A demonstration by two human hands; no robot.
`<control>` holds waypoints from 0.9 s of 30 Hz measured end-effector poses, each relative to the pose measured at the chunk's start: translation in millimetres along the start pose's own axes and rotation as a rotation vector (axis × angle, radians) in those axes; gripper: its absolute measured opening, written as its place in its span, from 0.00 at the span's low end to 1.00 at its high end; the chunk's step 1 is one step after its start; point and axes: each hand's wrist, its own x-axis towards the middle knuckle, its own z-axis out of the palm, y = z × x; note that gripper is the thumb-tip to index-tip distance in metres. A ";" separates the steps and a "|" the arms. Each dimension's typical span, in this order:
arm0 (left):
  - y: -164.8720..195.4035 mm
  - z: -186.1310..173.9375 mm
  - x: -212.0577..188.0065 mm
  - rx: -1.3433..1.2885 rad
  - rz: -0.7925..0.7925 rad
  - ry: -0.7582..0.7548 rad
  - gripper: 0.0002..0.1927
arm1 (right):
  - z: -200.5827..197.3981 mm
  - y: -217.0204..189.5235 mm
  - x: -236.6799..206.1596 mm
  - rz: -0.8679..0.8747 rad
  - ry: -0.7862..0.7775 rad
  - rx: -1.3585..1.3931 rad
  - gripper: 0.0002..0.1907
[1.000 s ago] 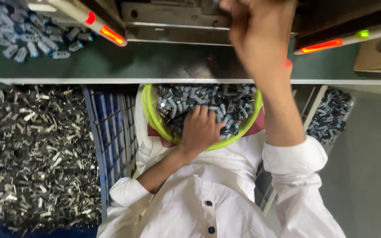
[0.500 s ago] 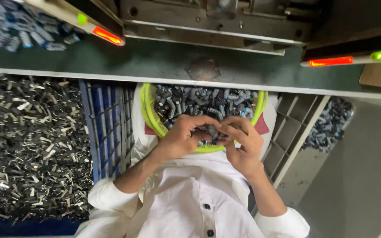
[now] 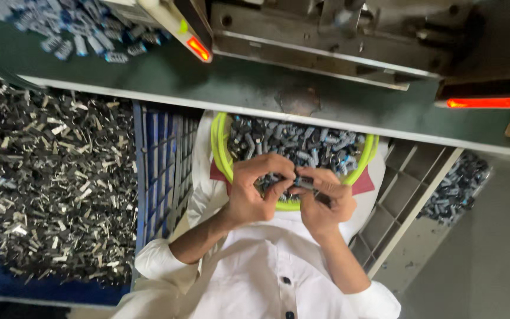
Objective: The person picks small blue and black electronic components one at a time from a green basket, turns and checks each in their fingers, and places them into the machine in front of them, occasionally reaching into the basket to gather more parts.
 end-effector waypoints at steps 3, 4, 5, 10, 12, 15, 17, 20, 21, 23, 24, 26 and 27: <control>16.1 -7.0 10.8 -0.096 -0.009 -0.018 0.07 | 2.7 7.5 5.5 0.142 0.107 -0.095 0.22; 21.3 -12.9 11.6 -0.166 -0.012 -0.034 0.07 | 2.7 9.2 6.5 0.397 0.173 0.287 0.22; 26.5 -24.4 9.9 -0.280 -0.043 -0.039 0.07 | 2.6 10.7 7.7 0.646 0.238 0.675 0.21; 28.4 -85.7 -10.3 -1.277 0.054 0.023 0.08 | 0.9 -5.4 32.7 0.895 0.198 1.077 0.20; 14.4 -88.3 -12.9 -0.972 -0.144 0.021 0.09 | -1.6 -20.9 65.7 0.506 0.070 0.777 0.15; -4.6 -61.7 -14.7 -0.202 -0.307 -0.226 0.12 | -5.8 -41.2 138.6 -0.087 0.107 0.149 0.18; -11.0 -35.5 -17.2 0.190 -0.169 -0.302 0.12 | -12.0 -46.2 187.2 -0.697 -0.128 -0.616 0.20; -16.9 -5.5 -18.8 0.573 0.124 -0.292 0.11 | 4.8 -30.2 225.1 -0.635 -0.080 -0.576 0.20; -18.3 0.7 -20.0 0.630 0.159 -0.269 0.12 | 9.2 -24.1 228.5 -0.628 -0.014 -0.571 0.18; -21.6 7.2 -22.2 0.657 0.135 -0.229 0.11 | 15.1 -13.6 227.5 -0.594 0.047 -0.546 0.16; -23.8 9.4 -23.1 0.621 0.084 -0.224 0.10 | 15.2 -10.8 226.0 -0.562 0.050 -0.539 0.15; -30.4 14.0 -20.1 0.611 0.061 -0.254 0.08 | 12.7 -9.8 227.1 -0.534 -0.011 -0.553 0.15; -33.0 18.8 -17.9 0.634 0.075 -0.280 0.08 | 9.4 -12.6 229.6 -0.533 -0.089 -0.570 0.15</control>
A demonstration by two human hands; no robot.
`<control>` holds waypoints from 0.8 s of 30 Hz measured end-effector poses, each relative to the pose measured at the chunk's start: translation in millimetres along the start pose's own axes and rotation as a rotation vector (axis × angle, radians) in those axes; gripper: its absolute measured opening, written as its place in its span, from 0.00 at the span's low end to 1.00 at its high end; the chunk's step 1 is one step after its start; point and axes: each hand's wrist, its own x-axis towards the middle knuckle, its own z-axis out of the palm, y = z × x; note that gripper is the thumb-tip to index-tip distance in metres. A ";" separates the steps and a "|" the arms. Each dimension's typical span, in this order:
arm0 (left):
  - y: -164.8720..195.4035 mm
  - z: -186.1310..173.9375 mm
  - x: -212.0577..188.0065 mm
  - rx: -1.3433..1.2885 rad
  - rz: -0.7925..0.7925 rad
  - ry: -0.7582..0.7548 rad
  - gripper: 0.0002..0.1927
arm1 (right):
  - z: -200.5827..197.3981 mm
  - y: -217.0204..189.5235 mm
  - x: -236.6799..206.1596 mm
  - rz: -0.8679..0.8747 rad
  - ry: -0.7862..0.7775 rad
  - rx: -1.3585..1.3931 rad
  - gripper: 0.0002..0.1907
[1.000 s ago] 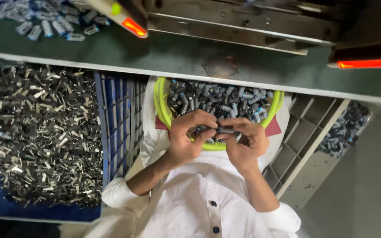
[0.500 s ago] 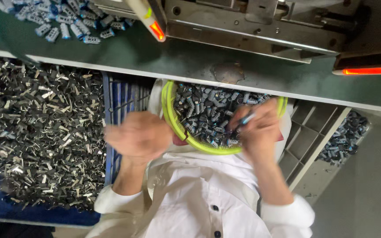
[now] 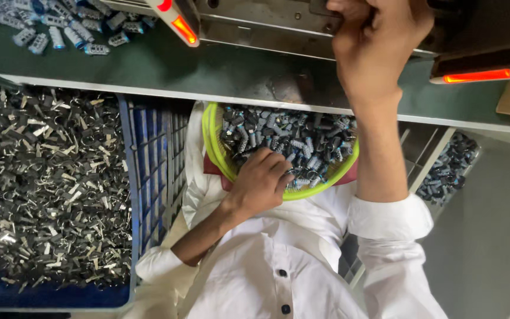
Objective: The person picks small blue and black electronic components one at a time from a green basket, turns and checks each in their fingers, and places them into the machine in front of them, occasionally reaching into the basket to gather more parts.
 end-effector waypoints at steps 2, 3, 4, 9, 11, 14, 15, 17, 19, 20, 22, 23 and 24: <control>3.4 10.1 11.4 0.054 0.021 -0.084 0.07 | -11.0 -0.3 9.3 -0.042 -0.096 0.023 0.17; 7.5 13.7 19.3 0.086 0.019 -0.146 0.07 | -16.2 -3.1 13.3 -0.062 -0.119 0.046 0.18; 10.1 17.0 25.5 0.120 0.024 -0.206 0.07 | -24.8 -6.5 16.3 -0.089 -0.130 0.018 0.19; 10.7 -2.5 28.7 0.097 0.169 -0.093 0.06 | -66.8 -49.3 -25.0 -0.118 -0.201 -0.284 0.14; 1.9 -22.3 18.9 -0.019 0.175 -0.016 0.07 | -55.3 -65.0 -64.8 0.034 -0.123 0.500 0.14; -10.4 -36.3 4.8 -0.148 0.139 0.002 0.09 | -42.6 -81.2 -130.0 0.383 -0.438 0.408 0.18; -12.5 -31.5 5.6 -0.156 0.125 0.021 0.08 | -38.6 -78.8 -146.0 0.449 -0.411 0.363 0.15; -11.8 -15.0 10.0 -0.140 0.105 0.003 0.07 | -40.0 -72.7 -170.9 0.588 -0.357 0.263 0.10; -6.8 5.9 17.4 -0.106 0.112 -0.079 0.09 | -49.2 -64.2 -184.6 0.653 -0.313 0.264 0.09; -2.5 16.3 21.1 0.045 0.124 -0.121 0.09 | -55.8 -59.7 -187.8 0.683 -0.279 0.249 0.09; 4.0 28.9 25.1 0.361 0.157 -0.182 0.11 | -67.2 -55.3 -190.8 0.724 -0.305 0.224 0.09; 5.4 30.6 25.3 0.376 0.185 -0.208 0.12 | -70.5 -55.3 -191.5 0.755 -0.324 0.219 0.10; 5.0 29.8 22.7 0.394 0.200 -0.237 0.14 | -71.9 -56.1 -191.8 0.753 -0.323 0.204 0.09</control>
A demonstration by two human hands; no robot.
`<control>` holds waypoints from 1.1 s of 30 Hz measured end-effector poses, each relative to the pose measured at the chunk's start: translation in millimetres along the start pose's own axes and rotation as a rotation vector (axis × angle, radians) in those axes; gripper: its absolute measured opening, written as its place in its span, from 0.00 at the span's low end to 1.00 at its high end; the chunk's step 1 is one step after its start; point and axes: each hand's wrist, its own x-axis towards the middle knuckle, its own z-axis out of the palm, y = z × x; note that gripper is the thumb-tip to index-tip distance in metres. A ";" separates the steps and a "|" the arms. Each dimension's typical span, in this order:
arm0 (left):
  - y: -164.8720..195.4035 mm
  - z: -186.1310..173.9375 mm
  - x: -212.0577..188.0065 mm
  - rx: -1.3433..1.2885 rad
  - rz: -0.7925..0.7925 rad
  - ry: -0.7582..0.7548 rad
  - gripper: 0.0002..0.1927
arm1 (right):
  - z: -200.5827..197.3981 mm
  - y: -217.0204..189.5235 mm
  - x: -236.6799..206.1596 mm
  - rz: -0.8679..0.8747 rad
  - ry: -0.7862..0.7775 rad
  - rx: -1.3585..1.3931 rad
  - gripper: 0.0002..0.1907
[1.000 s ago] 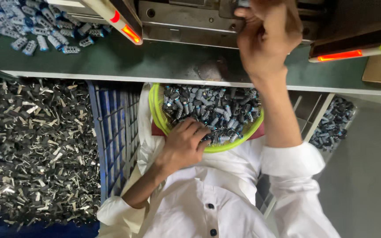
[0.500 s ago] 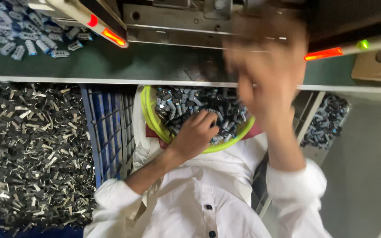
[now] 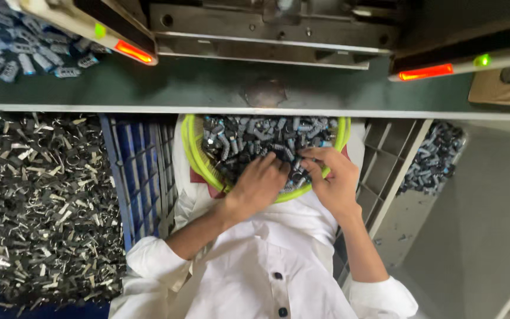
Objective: The person picks small blue and black electronic components one at a time from a green basket, turns and checks each in their fingers, and places them into the machine in front of them, occasionally reaching into the basket to gather more parts.
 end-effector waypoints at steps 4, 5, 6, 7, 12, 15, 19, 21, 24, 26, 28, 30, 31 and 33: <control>-11.1 -6.7 -9.0 0.042 0.106 0.175 0.15 | 11.0 -3.2 -2.6 0.024 -0.045 0.070 0.09; -15.0 -8.5 -10.1 0.002 0.097 0.088 0.13 | 14.1 -3.4 -3.0 0.035 -0.049 0.110 0.08; -17.9 -10.1 -10.2 -0.044 0.091 0.001 0.11 | 15.3 -3.2 -3.6 0.002 -0.062 0.105 0.08; -20.8 -12.5 -9.6 -0.094 0.093 -0.088 0.09 | 16.2 -2.7 -4.2 -0.027 -0.067 0.098 0.08; -35.4 -48.8 -18.5 -0.216 0.282 0.341 0.09 | 16.2 2.4 -5.2 0.006 -0.112 0.176 0.10; -43.6 -71.1 -20.7 -0.381 0.295 0.474 0.12 | 31.2 2.1 -2.5 0.068 -0.211 0.458 0.15; -38.2 -74.7 -15.6 -0.787 0.049 0.514 0.14 | 56.9 -8.9 -2.0 0.196 -0.079 0.801 0.14; -30.1 -68.3 -15.7 -1.392 -0.089 0.504 0.09 | 62.2 -13.5 -6.2 0.088 0.034 0.722 0.13; -22.5 -60.8 -25.1 -1.525 -0.317 0.407 0.11 | 59.4 -24.4 -12.5 -0.137 0.100 0.489 0.16; -20.1 -58.0 -31.5 -1.290 -0.385 0.396 0.10 | 57.5 -31.0 -14.9 -0.211 0.099 0.404 0.20; -19.6 -56.6 -32.0 -0.992 -0.347 0.445 0.10 | 58.5 -35.9 -16.3 -0.054 0.163 0.584 0.21; -19.8 -58.6 -27.9 -1.040 -0.357 0.402 0.09 | 61.4 -37.5 -16.3 0.011 0.201 0.686 0.21; -20.0 -61.3 -24.7 -1.062 -0.361 0.379 0.08 | 63.4 -36.7 -15.9 0.001 0.206 0.702 0.20; -18.7 -71.2 -18.9 -1.111 -0.346 0.387 0.07 | 66.1 -32.1 -14.3 0.022 0.223 0.718 0.19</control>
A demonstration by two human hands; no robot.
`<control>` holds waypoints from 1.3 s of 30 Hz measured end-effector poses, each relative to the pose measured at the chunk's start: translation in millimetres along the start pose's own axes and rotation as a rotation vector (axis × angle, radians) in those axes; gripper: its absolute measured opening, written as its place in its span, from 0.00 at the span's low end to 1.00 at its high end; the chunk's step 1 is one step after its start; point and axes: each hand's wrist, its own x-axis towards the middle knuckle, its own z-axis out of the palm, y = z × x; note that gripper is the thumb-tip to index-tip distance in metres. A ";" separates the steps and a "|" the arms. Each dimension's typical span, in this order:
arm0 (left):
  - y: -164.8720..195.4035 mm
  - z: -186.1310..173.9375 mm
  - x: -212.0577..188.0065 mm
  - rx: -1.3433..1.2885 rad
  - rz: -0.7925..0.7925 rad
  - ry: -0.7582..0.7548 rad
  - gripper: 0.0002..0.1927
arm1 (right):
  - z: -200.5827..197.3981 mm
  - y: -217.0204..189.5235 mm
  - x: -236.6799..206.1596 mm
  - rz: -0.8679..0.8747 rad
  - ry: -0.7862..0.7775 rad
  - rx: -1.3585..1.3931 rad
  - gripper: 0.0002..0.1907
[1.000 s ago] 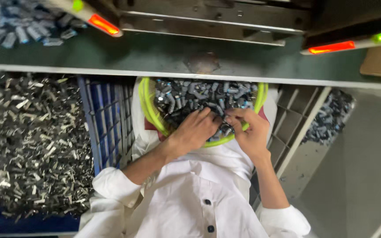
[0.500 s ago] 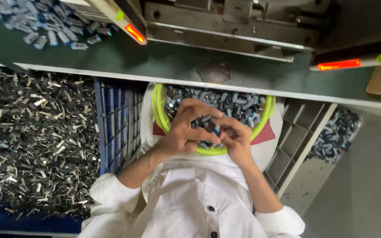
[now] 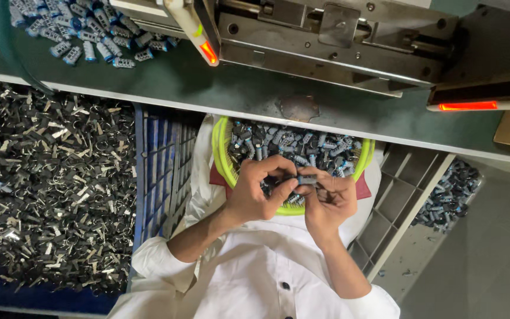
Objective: The person picks small blue and black electronic components one at a time from a green basket, turns and checks each in their fingers, and places them into the machine in front of them, occasionally reaching into the basket to gather more parts.
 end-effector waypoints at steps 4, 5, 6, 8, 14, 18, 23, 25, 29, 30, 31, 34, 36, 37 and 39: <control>35.1 -6.0 -5.3 -0.083 -0.014 -0.018 0.06 | -11.3 9.9 7.8 0.408 0.019 0.573 0.16; 42.5 -9.2 -8.2 -0.170 -0.054 -0.031 0.05 | -14.6 11.5 10.9 0.567 0.013 0.864 0.15; 48.7 -13.3 -12.5 -0.257 -0.103 -0.046 0.05 | -17.1 12.2 13.1 0.628 0.026 0.946 0.15; 48.7 -17.4 -12.8 -0.116 -0.005 0.000 0.05 | -18.3 10.7 19.5 0.760 0.016 1.114 0.14; 9.6 -24.3 -19.0 0.458 0.179 0.037 0.08 | -10.7 6.6 37.1 0.393 0.012 0.520 0.12; -1.8 -8.5 -43.5 -0.266 -0.298 0.122 0.09 | -2.9 -0.9 45.3 -0.018 -0.037 -0.005 0.18; -10.1 -10.9 -56.8 -0.537 -0.047 0.237 0.09 | 4.0 -45.0 70.8 -0.495 -0.212 -0.434 0.14; -14.4 -17.2 -57.8 -0.465 0.170 0.189 0.19 | 12.1 -71.2 101.7 -0.666 -0.206 -0.433 0.12; -21.8 -18.1 -60.3 -0.521 -0.063 0.134 0.18 | 35.8 -109.3 165.9 -1.013 -0.154 -0.916 0.21; -23.5 -16.9 -61.6 -0.502 -0.120 0.132 0.17 | 44.2 -105.9 182.4 -0.993 -0.129 -0.891 0.20; -25.8 -16.9 -62.0 -0.479 -0.171 0.130 0.16 | 51.9 -100.1 196.3 -0.980 -0.101 -0.864 0.18; -31.7 -19.0 -65.8 -0.520 -0.036 0.174 0.15 | 58.9 -80.1 211.7 -0.925 -0.098 -0.631 0.15; -34.7 -21.1 -67.7 -0.490 -0.054 0.244 0.14 | 58.7 -74.9 214.3 -0.864 -0.168 -0.605 0.14; -36.3 -22.5 -66.1 -0.474 -0.063 0.263 0.14 | 56.9 -78.4 213.8 -0.848 -0.201 -0.680 0.13; -37.8 -24.4 -59.9 -0.482 -0.160 0.241 0.14 | 54.1 -96.6 209.5 -0.806 -0.238 -0.806 0.11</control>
